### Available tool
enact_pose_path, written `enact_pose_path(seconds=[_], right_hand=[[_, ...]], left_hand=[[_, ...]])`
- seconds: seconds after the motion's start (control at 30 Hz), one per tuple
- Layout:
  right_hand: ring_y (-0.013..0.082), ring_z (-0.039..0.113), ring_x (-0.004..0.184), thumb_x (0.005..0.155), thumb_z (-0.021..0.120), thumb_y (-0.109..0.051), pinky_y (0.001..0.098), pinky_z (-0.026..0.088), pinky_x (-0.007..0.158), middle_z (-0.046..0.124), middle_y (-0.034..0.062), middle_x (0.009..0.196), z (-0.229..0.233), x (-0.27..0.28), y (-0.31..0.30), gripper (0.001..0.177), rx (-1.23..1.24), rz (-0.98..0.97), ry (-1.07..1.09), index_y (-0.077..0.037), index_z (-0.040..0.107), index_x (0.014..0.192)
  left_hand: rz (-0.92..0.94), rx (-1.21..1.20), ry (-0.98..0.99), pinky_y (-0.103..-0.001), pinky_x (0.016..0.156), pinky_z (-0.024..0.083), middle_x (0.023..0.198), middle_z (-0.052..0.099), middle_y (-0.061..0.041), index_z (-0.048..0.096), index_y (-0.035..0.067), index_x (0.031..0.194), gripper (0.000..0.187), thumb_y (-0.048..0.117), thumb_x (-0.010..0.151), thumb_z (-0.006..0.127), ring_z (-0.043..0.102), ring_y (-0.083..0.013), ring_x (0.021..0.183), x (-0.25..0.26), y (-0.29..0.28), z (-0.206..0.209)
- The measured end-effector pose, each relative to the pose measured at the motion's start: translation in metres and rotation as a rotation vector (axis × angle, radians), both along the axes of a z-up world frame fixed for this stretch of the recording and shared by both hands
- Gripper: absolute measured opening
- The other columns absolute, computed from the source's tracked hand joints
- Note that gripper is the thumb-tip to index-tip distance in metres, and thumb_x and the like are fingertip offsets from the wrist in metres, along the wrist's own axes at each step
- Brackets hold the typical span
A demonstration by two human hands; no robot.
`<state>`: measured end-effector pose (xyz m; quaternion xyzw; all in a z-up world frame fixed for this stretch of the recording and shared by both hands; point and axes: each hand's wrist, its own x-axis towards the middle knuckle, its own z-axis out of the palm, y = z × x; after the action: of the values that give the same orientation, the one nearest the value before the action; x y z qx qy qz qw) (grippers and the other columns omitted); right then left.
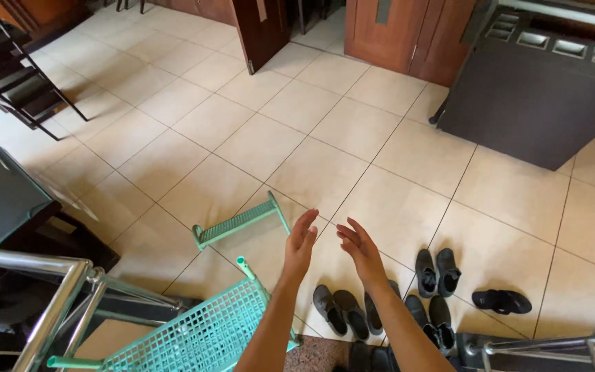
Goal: Assembling a plastic shelf unit by connecting the tiers together
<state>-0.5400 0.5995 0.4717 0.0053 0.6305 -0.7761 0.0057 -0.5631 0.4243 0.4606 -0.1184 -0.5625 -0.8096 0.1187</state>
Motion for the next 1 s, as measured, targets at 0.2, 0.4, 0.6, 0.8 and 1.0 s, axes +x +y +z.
enact_pose_path(seconds=[0.2, 0.4, 0.6, 0.8, 1.0], right_hand=[[0.0328, 0.058, 0.14, 0.101, 0.064, -0.017, 0.0441, 0.049, 0.111, 0.061, 0.0232, 0.149, 0.033, -0.013, 0.022, 0.065, -0.006, -0.012, 0.023, -0.01, 0.042, 0.162], [0.0349, 0.055, 0.143, 0.102, 0.064, -0.015, 0.0467, 0.047, 0.114, 0.059, 0.0239, 0.151, 0.033, -0.035, 0.027, 0.063, 0.004, -0.029, 0.021, -0.012, 0.044, 0.162], [0.0357, 0.052, 0.145, 0.1, 0.067, -0.02, 0.0479, 0.047, 0.115, 0.055, 0.0263, 0.154, 0.042, -0.08, 0.009, 0.069, 0.037, 0.047, -0.004, -0.01, 0.04, 0.164], [0.0268, 0.055, 0.141, 0.099, 0.067, -0.016, 0.0413, 0.049, 0.112, 0.059, 0.019, 0.15, 0.033, -0.148, -0.049, 0.07, 0.08, 0.164, -0.005, -0.014, 0.041, 0.164], [0.0305, 0.054, 0.143, 0.099, 0.069, -0.018, 0.0452, 0.05, 0.111, 0.057, 0.0235, 0.153, 0.021, -0.223, -0.126, 0.072, 0.107, 0.292, 0.013, -0.01, 0.038, 0.164]], left_hand=[[0.001, -0.027, -0.015, -0.053, 0.121, 0.036, 0.152, 0.059, -0.022, 0.054, 0.004, 0.152, 0.046, 0.007, 0.106, 0.057, 0.046, -0.0367, 0.15, -0.024, 0.003, 0.029], [-0.031, -0.027, -0.009, -0.052, 0.117, 0.041, 0.153, 0.058, -0.024, 0.052, 0.001, 0.153, 0.052, 0.005, 0.102, 0.064, 0.046, -0.0384, 0.149, -0.046, 0.011, 0.007], [-0.003, -0.078, -0.074, -0.047, 0.116, 0.045, 0.151, 0.062, -0.019, 0.056, 0.005, 0.151, 0.048, 0.009, 0.103, 0.062, 0.049, -0.033, 0.149, -0.055, -0.017, 0.021], [0.109, -0.009, -0.022, -0.051, 0.118, 0.039, 0.145, 0.065, -0.023, 0.062, 0.001, 0.144, 0.042, 0.004, 0.102, 0.06, 0.05, -0.0368, 0.146, -0.112, -0.061, -0.02], [0.24, 0.09, -0.042, -0.052, 0.115, 0.043, 0.142, 0.066, -0.023, 0.061, 0.001, 0.143, 0.041, 0.0, 0.102, 0.061, 0.053, -0.0348, 0.143, -0.144, -0.107, -0.013]])
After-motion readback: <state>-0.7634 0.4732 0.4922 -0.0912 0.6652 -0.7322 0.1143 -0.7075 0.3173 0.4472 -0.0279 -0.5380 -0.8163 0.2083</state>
